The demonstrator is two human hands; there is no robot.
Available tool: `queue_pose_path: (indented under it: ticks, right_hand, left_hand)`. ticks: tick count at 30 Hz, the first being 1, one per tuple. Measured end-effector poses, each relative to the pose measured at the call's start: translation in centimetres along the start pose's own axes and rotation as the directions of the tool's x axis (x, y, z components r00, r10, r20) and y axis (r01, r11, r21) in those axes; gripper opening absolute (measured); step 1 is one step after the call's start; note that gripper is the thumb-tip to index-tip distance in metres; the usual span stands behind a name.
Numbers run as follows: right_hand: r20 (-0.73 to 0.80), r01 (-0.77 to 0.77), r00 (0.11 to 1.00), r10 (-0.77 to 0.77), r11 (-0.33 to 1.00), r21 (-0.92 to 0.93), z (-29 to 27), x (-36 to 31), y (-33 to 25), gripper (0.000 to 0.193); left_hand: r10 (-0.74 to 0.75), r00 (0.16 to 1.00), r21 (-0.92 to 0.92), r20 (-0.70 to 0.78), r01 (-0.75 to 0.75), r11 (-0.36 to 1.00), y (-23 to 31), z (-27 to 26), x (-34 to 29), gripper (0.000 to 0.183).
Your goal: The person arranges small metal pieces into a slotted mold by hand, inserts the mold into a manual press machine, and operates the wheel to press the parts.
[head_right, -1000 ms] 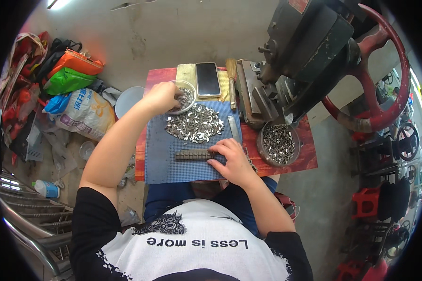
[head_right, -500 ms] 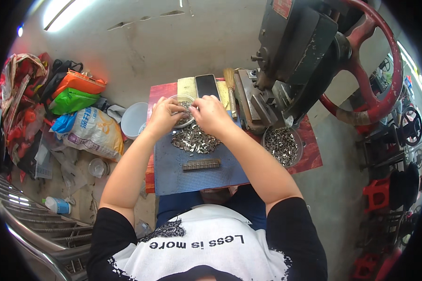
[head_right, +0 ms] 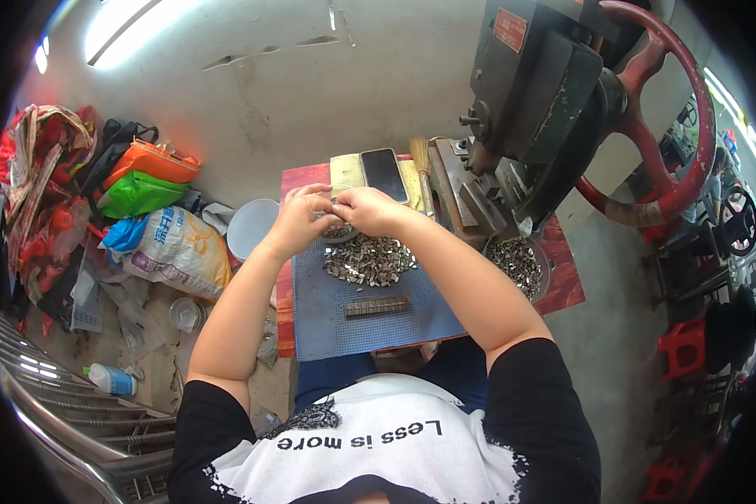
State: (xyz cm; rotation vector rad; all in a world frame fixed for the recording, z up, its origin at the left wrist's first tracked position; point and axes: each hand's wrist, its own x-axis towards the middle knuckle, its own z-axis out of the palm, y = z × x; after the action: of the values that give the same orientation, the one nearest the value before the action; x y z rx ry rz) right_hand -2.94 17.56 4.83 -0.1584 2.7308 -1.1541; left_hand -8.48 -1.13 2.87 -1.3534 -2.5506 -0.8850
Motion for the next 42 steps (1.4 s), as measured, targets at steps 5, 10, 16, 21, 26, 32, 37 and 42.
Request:
queue_pose_path:
  ticks: [5,10,16,21,26,32,37,42]
  right_hand:
    - [-0.055,0.153,0.985,-0.161,0.979,-0.132,0.0,0.3,0.6,0.03]
    - [-0.07,0.167,0.982,-0.177,0.977,-0.132,-0.2,0.6,0.5,0.029]
    - [-0.055,0.115,0.992,-0.118,0.992,-0.058,-0.8,0.5,-0.1,0.029]
    - [-0.122,0.172,0.975,-0.184,0.98,-0.103,-0.3,0.6,0.2,0.027]
    - [-0.139,0.065,0.988,-0.063,0.998,0.012,-0.4,1.2,1.0,0.028]
    - [-0.121,0.05,0.993,-0.018,0.963,0.266,0.5,1.6,1.6,0.033]
    - [-0.134,0.076,0.989,-0.066,0.995,0.069,0.0,0.6,0.6,0.034]
    - [-0.116,0.072,0.991,-0.064,0.995,0.067,0.2,1.2,1.3,0.033]
  left_hand:
    - [-0.089,0.995,-0.169,0.046,0.096,0.981,-0.1,0.0,0.1,0.018]
    - [-0.076,0.996,-0.282,0.04,0.084,0.956,-1.7,1.1,0.2,0.019]
    - [-0.129,0.99,-0.261,-0.059,0.11,0.959,-1.8,1.3,0.3,0.021]
    - [-0.171,0.983,-0.445,0.064,0.182,0.877,0.0,-0.2,0.4,0.025]
    - [-0.204,0.979,-0.5,0.008,0.181,0.847,-1.5,1.0,0.2,0.025]
    - [-0.182,0.982,-0.314,-0.058,0.155,0.937,-1.7,1.3,0.1,0.02]
    - [-0.169,0.983,-0.099,-0.073,0.162,0.982,-0.1,0.7,0.2,0.021]
    - [-0.206,0.976,-0.373,-0.066,0.167,0.913,-1.9,1.9,-0.1,0.021]
